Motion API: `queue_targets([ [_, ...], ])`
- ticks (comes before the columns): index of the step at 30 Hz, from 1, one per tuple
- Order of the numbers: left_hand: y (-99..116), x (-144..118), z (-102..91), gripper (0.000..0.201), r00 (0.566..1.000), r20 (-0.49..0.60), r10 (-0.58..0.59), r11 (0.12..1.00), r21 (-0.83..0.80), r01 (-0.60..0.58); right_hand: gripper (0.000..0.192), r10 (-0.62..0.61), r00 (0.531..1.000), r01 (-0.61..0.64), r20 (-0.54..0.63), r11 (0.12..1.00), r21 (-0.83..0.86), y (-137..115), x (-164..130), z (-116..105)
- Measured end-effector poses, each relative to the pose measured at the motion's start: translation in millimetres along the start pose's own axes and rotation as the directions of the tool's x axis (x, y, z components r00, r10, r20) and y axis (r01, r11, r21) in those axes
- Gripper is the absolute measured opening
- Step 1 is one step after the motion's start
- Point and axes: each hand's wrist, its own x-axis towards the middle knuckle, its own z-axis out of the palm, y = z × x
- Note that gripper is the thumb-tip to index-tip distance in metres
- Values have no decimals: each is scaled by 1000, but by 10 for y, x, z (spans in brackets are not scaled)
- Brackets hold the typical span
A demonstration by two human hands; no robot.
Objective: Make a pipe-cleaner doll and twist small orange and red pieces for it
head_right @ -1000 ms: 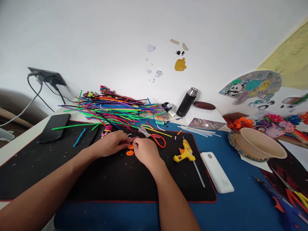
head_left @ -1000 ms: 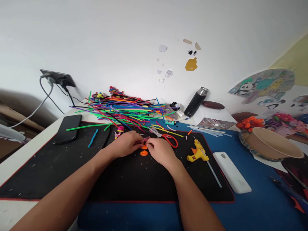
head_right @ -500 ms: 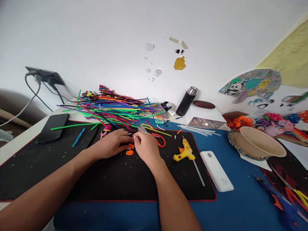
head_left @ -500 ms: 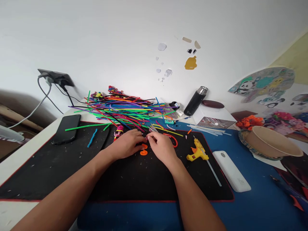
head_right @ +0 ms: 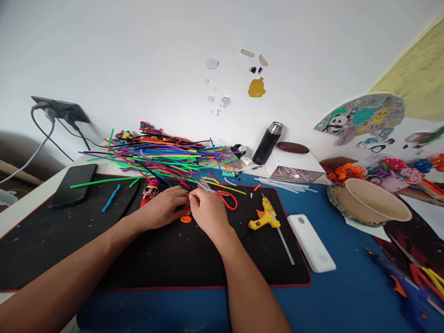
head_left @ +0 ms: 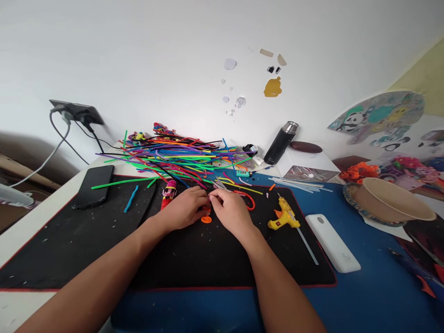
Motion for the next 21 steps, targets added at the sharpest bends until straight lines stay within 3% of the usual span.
queue_targets([
  [13,-62,8,99,9,999,-32,-1,998,-65,-1,20,-10,1000,10,14,999,30,1,-7,-1],
  [21,-99,10,157,9,999,-38,-18,1000,-18,17,19,-14,1000,14,10,1000,19,4,0,16],
])
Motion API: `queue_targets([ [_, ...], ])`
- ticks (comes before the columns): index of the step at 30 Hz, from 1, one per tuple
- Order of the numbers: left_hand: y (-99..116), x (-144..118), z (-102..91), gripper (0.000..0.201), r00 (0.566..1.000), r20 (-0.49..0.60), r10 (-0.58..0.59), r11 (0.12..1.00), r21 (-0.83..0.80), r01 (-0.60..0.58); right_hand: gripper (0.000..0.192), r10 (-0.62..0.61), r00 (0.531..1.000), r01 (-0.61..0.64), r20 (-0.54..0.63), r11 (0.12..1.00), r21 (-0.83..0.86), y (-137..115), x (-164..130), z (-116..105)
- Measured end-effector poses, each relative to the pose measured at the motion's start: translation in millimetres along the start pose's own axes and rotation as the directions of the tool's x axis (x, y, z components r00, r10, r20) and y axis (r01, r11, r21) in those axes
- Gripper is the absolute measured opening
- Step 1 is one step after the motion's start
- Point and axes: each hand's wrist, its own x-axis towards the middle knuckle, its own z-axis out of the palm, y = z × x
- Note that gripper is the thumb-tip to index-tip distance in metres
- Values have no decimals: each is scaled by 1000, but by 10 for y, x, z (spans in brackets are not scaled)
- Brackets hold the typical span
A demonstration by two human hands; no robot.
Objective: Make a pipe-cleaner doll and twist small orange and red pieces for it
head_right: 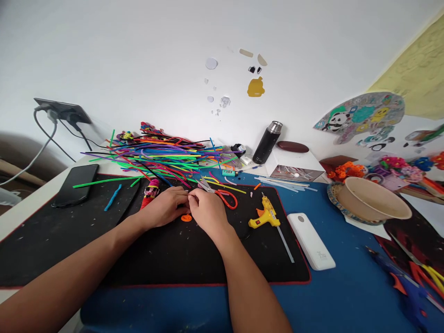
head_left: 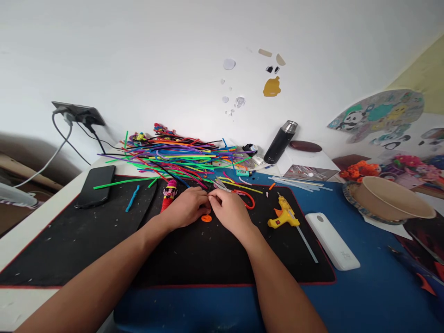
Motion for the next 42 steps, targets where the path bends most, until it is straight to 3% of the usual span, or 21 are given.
queue_targets([
  [13,79,17,-34,9,998,1,-58,994,90,58,18,-6,1000,6,7,999,-39,-21,-12,2],
  [26,-11,-24,-106,22,1000,-9,-17,1000,21,18,17,-3,1000,3,22,1000,-11,-18,-4,5],
  [33,-2,-55,-238,14,1000,4,-20,991,134,19,18,13,999,-11,-45,999,42,26,18,-12],
  [42,6,-56,-211,6,999,34,-29,992,126,25,18,6,1000,-6,-14,1000,-13,-1,0,-3],
])
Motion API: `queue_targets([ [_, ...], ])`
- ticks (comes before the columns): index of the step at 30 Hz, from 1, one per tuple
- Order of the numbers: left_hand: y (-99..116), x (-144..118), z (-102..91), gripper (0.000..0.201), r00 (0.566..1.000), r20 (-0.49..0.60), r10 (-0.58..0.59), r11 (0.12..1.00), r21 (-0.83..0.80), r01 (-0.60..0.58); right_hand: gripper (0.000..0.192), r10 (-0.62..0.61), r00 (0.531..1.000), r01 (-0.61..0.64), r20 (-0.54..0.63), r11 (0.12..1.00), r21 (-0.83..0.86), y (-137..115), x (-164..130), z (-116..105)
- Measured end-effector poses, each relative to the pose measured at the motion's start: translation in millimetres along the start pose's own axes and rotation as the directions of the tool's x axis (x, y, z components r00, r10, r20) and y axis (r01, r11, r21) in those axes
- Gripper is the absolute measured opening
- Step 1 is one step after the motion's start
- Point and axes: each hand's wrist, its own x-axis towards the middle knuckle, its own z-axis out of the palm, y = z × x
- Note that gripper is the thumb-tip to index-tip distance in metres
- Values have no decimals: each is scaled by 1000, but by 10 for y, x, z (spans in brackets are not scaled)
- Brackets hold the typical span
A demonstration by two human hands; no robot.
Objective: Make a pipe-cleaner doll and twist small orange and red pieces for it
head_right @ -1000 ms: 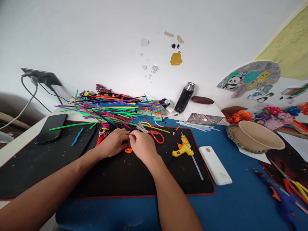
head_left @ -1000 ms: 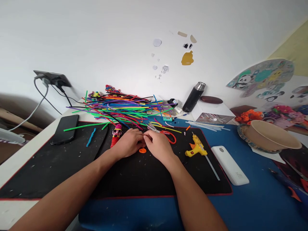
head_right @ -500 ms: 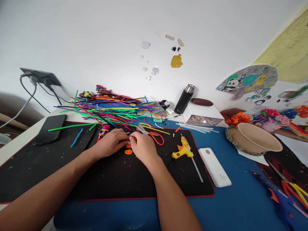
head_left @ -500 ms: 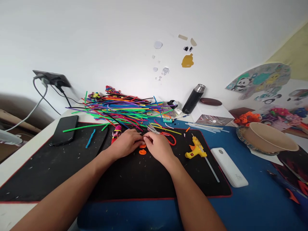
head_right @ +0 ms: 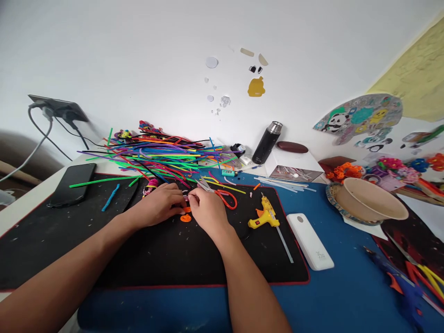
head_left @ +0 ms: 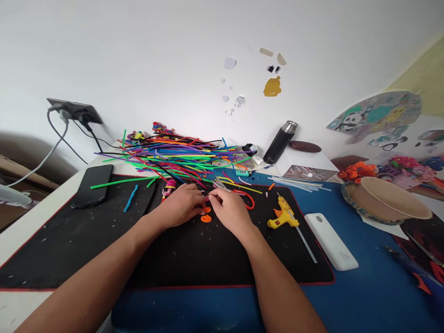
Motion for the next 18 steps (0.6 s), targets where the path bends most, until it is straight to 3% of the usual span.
queue_targets([
  [18,4,14,30,18,1000,14,4,1000,29,-4,18,8,999,-7,32,1000,-22,-56,-10,-35],
])
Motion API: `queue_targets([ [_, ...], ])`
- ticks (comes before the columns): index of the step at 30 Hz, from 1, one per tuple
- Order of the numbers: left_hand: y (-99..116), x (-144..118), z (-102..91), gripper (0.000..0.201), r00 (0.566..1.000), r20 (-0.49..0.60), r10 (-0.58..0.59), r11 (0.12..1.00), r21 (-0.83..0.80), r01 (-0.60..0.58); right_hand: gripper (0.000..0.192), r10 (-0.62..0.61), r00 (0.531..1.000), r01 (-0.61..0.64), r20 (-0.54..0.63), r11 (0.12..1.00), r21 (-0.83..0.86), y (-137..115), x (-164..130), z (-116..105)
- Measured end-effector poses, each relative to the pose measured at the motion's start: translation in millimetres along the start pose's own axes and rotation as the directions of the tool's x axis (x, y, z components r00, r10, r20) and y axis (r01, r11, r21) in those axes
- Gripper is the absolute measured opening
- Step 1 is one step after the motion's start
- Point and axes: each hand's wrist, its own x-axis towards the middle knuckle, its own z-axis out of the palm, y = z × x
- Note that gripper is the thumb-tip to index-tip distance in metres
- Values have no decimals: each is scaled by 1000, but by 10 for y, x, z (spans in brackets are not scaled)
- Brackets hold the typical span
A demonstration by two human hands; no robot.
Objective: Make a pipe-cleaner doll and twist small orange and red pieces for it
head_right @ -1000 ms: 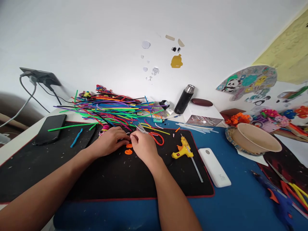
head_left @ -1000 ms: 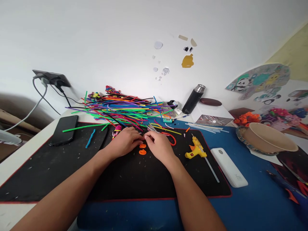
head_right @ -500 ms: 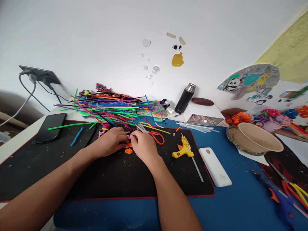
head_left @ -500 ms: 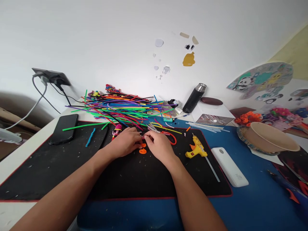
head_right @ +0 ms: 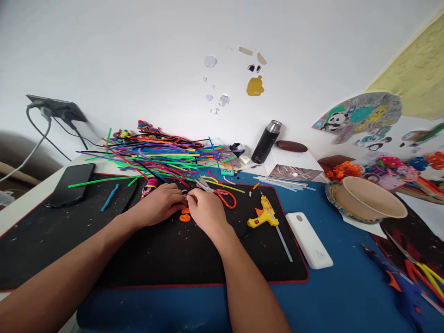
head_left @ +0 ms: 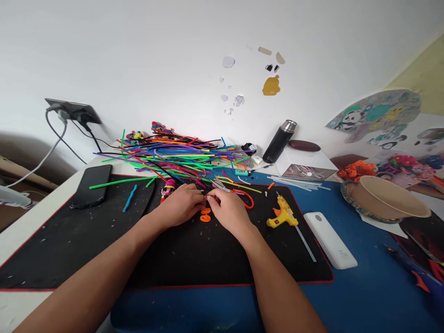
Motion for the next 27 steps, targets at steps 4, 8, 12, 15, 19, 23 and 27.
queue_targets([
  [4,27,8,2,14,1000,0,8,1000,11,-8,19,-13,1000,13,-1,1000,-27,35,-1,37],
  [8,58,19,6,13,1000,-12,12,1000,24,-12,19,-25,1000,26,6,999,-42,66,1,76],
  [12,39,15,-13,16,999,-41,18,1000,5,-18,19,-28,1000,28,6,999,-39,60,2,68],
  [15,13,0,-80,18,998,-68,14,999,-50,-17,19,-23,1000,23,-1,999,-31,37,1,41],
  [19,48,-15,-188,9,999,-51,17,988,-154,-24,19,-12,1000,12,-23,1000,-4,26,4,26],
  [23,132,-9,-189,7,998,1,59,973,-224,-57,19,-8,1000,8,-30,1000,4,42,11,39],
  [27,156,2,-125,8,998,23,57,977,-208,-51,20,0,1000,0,-16,1000,-22,46,12,51],
])
